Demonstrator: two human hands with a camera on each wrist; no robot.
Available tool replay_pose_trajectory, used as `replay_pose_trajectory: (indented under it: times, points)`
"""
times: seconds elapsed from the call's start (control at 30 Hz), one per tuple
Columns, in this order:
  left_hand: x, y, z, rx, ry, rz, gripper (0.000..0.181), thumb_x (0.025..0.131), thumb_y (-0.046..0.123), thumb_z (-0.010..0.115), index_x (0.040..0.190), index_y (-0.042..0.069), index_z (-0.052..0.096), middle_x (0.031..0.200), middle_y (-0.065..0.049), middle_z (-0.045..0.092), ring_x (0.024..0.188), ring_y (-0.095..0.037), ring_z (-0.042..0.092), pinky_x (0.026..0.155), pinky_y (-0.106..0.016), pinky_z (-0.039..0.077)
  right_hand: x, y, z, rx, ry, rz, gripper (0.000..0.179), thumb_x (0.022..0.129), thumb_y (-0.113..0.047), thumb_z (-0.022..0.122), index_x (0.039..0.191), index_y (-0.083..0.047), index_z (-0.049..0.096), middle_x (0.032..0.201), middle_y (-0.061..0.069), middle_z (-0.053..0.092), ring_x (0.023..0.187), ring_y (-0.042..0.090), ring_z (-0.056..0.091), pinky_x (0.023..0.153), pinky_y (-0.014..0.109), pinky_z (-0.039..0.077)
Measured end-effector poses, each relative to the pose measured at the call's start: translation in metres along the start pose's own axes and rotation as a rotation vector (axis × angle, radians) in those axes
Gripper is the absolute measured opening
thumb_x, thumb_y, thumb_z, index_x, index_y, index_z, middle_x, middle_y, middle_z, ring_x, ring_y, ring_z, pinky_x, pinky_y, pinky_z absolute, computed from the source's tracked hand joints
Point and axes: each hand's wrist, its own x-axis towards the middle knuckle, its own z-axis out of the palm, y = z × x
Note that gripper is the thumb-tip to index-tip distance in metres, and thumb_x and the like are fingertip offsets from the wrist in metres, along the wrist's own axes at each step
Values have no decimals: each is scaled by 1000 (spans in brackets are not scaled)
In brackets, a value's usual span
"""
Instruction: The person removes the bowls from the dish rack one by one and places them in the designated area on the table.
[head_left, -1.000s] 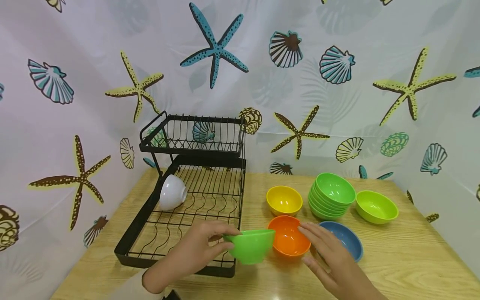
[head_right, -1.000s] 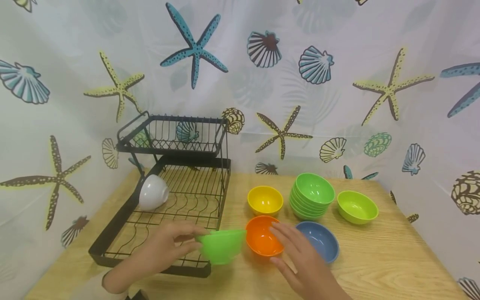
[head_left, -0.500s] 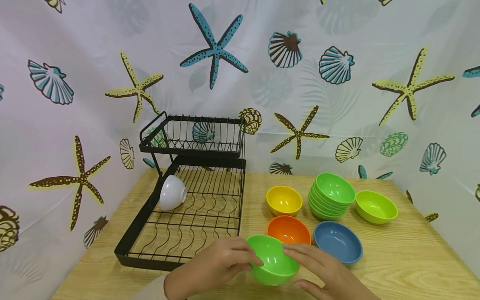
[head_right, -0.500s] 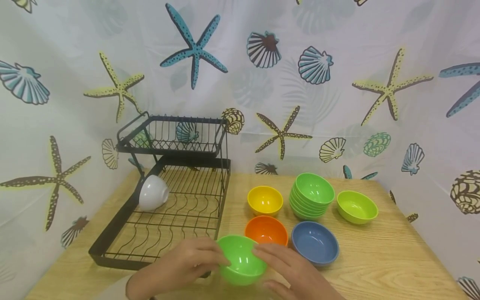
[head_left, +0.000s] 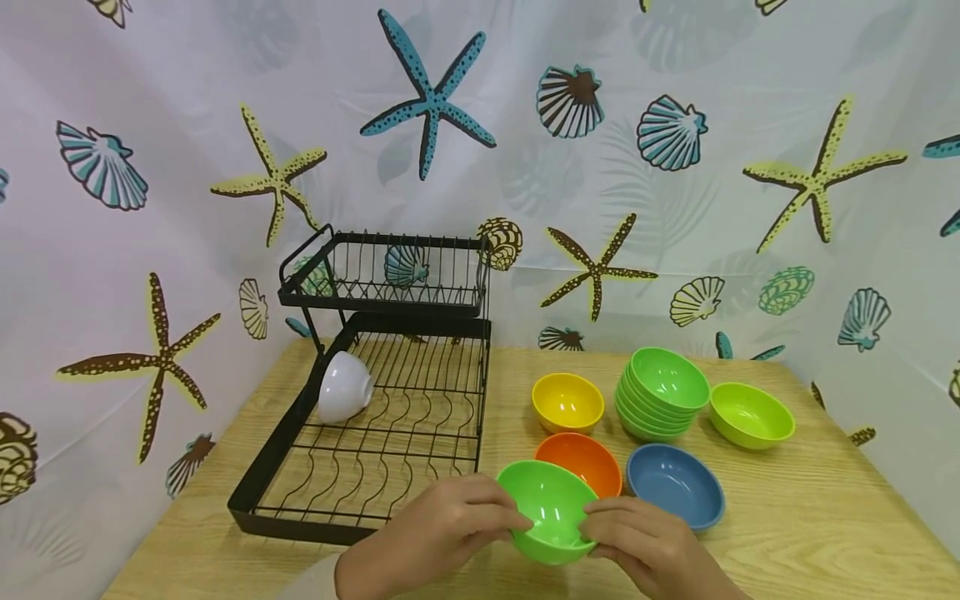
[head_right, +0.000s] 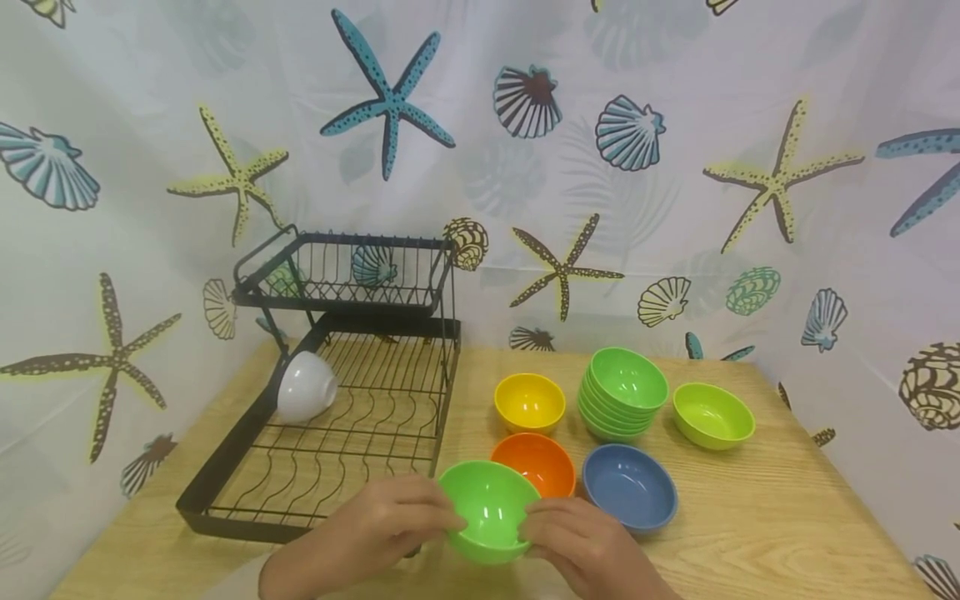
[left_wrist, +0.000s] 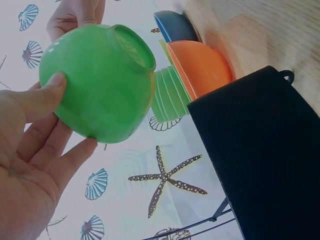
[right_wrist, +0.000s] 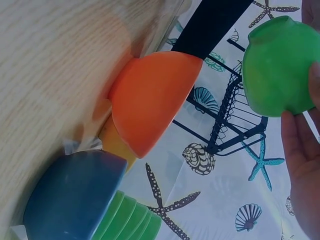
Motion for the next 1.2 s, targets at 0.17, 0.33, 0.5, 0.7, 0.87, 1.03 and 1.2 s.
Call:
replay_pose_trajectory:
  times: [0.17, 0.33, 0.5, 0.7, 0.87, 1.03, 1.2]
  points:
    - [0, 1, -1, 10, -9, -3, 22, 78, 10, 77, 99, 15, 74, 94, 5, 68, 89, -5, 64, 87, -10, 47, 0, 0, 0, -18, 5, 3, 18, 93, -23, 61, 99, -8, 71, 97, 2, 71, 90, 20, 66, 89, 16, 50]
    - [0, 0, -1, 38, -3, 12, 23, 77, 10, 78, 99, 15, 75, 94, 5, 68, 89, -5, 64, 86, -9, 48, 1, 0, 0, -30, 11, -4, 21, 95, -24, 59, 98, -7, 71, 96, 3, 71, 89, 20, 66, 90, 16, 49]
    - [-1, 0, 1, 49, 12, 14, 21, 78, 11, 78, 99, 16, 75, 94, 5, 69, 88, -4, 64, 85, -9, 48, 2, 0, 1, -35, 31, -30, 22, 95, -23, 59, 96, -5, 71, 94, 5, 71, 88, 21, 66, 89, 17, 50]
    - [-3, -1, 2, 32, 11, 1, 21, 79, 11, 77, 99, 17, 74, 94, 6, 69, 88, -3, 64, 83, -9, 48, 3, 0, 2, -39, 33, -36, 23, 95, -23, 58, 95, -5, 72, 93, 5, 71, 87, 21, 66, 88, 18, 51]
    - [-3, -2, 1, 37, 14, 5, 22, 79, 11, 77, 100, 17, 74, 95, 6, 69, 88, -4, 64, 83, -8, 48, 6, 2, 0, -37, 41, -65, 19, 94, -20, 61, 95, -4, 72, 94, 6, 71, 87, 22, 66, 88, 19, 51]
    - [-2, -2, 0, 47, 34, -3, 33, 79, 11, 77, 111, 15, 70, 108, 2, 67, 100, -9, 63, 91, -15, 48, 11, 5, -4, -54, 62, -74, 20, 94, -21, 61, 94, -4, 72, 92, 5, 71, 86, 22, 66, 87, 19, 51]
    - [-3, -1, -5, 40, -9, -96, 54, 82, 16, 76, 133, 15, 57, 134, -4, 54, 127, -22, 50, 102, -31, 45, 12, 7, -13, -117, 79, -29, 25, 97, -23, 56, 93, -5, 72, 93, 5, 71, 88, 21, 66, 90, 16, 49]
